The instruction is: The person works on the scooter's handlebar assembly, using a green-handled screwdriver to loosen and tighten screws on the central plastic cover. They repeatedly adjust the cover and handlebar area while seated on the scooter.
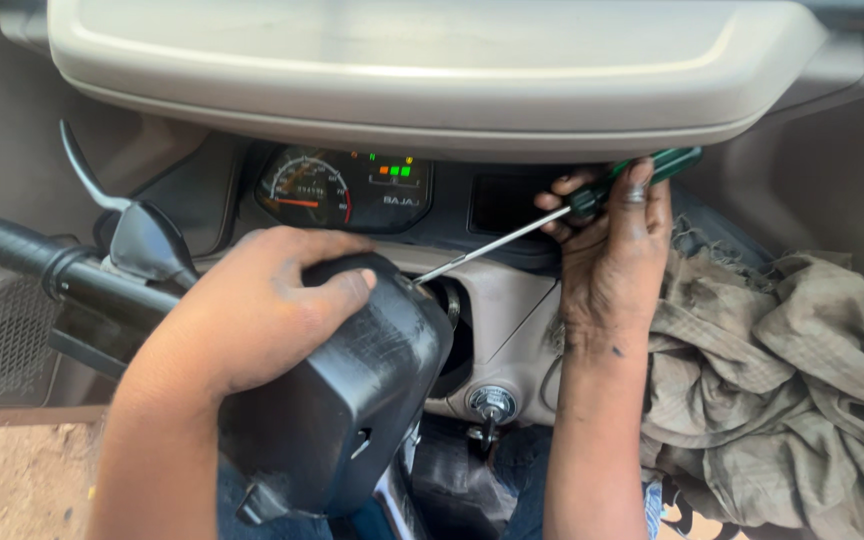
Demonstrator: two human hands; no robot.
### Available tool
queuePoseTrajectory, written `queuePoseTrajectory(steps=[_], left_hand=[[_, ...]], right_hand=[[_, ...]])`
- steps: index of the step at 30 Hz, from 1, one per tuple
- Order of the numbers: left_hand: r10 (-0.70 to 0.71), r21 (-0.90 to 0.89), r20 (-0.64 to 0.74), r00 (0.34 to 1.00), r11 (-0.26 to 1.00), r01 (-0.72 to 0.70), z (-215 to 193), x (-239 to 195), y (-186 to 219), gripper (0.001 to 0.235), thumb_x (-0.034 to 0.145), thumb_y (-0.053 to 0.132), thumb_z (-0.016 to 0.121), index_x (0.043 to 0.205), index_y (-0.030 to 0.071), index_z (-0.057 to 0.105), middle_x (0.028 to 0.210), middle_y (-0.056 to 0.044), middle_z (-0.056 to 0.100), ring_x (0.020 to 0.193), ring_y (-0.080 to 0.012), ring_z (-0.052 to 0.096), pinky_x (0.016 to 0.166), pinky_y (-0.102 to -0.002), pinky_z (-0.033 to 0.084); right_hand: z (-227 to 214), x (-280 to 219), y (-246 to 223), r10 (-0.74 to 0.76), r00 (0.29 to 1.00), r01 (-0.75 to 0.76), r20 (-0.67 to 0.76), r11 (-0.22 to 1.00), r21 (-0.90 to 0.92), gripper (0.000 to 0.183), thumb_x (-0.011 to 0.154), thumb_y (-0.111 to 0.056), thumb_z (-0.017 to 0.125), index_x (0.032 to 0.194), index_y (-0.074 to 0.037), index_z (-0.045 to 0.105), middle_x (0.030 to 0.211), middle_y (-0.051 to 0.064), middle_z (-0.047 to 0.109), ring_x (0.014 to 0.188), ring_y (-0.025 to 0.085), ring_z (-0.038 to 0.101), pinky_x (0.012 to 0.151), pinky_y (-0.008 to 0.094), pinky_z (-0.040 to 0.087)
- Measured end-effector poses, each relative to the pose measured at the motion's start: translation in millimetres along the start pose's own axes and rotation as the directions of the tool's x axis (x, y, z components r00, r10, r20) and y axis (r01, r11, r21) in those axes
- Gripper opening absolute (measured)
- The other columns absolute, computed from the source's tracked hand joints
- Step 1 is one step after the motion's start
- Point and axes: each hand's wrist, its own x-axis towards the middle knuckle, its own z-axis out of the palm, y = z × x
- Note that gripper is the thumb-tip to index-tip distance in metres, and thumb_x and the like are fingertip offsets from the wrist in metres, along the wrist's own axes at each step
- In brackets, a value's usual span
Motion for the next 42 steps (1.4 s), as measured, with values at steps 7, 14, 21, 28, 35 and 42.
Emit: queuePoseTrajectory(steps=[7,14,21,28,35,42], left_hand=[[0.543,0.227,0.135,0.829,0.797,-0.560,-0.4,40.6,48.8,0.052,0.096,0.040,0.057,0.131,0.002,0.063,0.122,-0.023,0.069,0.115,-0.0406,0.065,0.096,-0.045,0.048],[0.540,0.411,0.117,0.833,0.738,-0.536,74.0,53.6,107.6,0.020,0.090,0.023,0.067,0.097,0.005,0.071,0.096,-0.018,0.073,0.092,-0.0361,0.072,0.079,-0.047,0.057],[0.749,0.412,0.011,0.663,0.600,-0.685,81.0,72.3,88.1,0.034,0.064,0.009,0.078,0.096,0.002,0.071,0.093,-0.018,0.072,0.089,-0.0390,0.071,0.074,-0.048,0.057],[0.613,0.404,0.108,0.783,0.692,-0.598,72.4,67.9,92.0,0.024,0.070,0.014,0.079,0.089,0.003,0.070,0.093,-0.017,0.072,0.091,-0.0382,0.070,0.078,-0.049,0.056],[0.401,0.320,0.227,0.887,0.830,-0.457,68.8,75.4,87.9,0.026,0.090,0.029,0.065,0.095,0.004,0.068,0.092,-0.018,0.072,0.090,-0.0385,0.071,0.081,-0.049,0.054],[0.805,0.044,-0.034,0.592,0.593,-0.804,110.0,92.6,96.1,0.053,0.099,0.038,0.062,0.126,-0.007,0.057,0.114,-0.026,0.067,0.106,-0.0420,0.066,0.088,-0.050,0.052]], right_hand=[[4.3,1.7,-3.3,0.031,0.998,-0.032,-0.050,0.999,-0.006,0.033,0.104,-0.038,0.060,0.114,-0.007,0.058,0.090,0.011,0.071,0.084,0.023,0.073,0.077,0.038,0.063],[0.3,1.2,-2.1,0.013,0.998,-0.010,-0.061,0.999,0.050,0.028,0.110,-0.031,0.065,0.116,-0.004,0.063,0.100,0.006,0.070,0.074,0.011,0.059,0.060,0.025,0.044],[-1.1,0.4,-26.5,0.079,0.997,-0.078,0.005,0.995,-0.057,0.032,0.105,-0.033,0.065,0.117,-0.004,0.060,0.106,0.009,0.071,0.090,0.017,0.070,0.076,0.035,0.061],[-20.4,5.2,-39.5,-0.115,0.993,0.113,-0.005,0.983,-0.146,0.031,0.110,-0.021,0.065,0.131,-0.002,0.053,0.110,0.009,0.069,0.091,0.016,0.070,0.079,0.033,0.063],[-17.1,4.1,-44.6,-0.173,0.984,0.163,-0.036,0.969,-0.185,0.029,0.110,-0.009,0.066,0.134,-0.001,0.051,0.108,0.008,0.068,0.085,0.015,0.070,0.077,0.030,0.063],[-26.5,5.9,-48.0,-0.221,0.975,0.207,-0.008,0.923,-0.323,0.020,0.113,-0.005,0.070,0.122,0.000,0.052,0.090,0.008,0.066,0.070,0.011,0.065,0.065,0.025,0.054]])
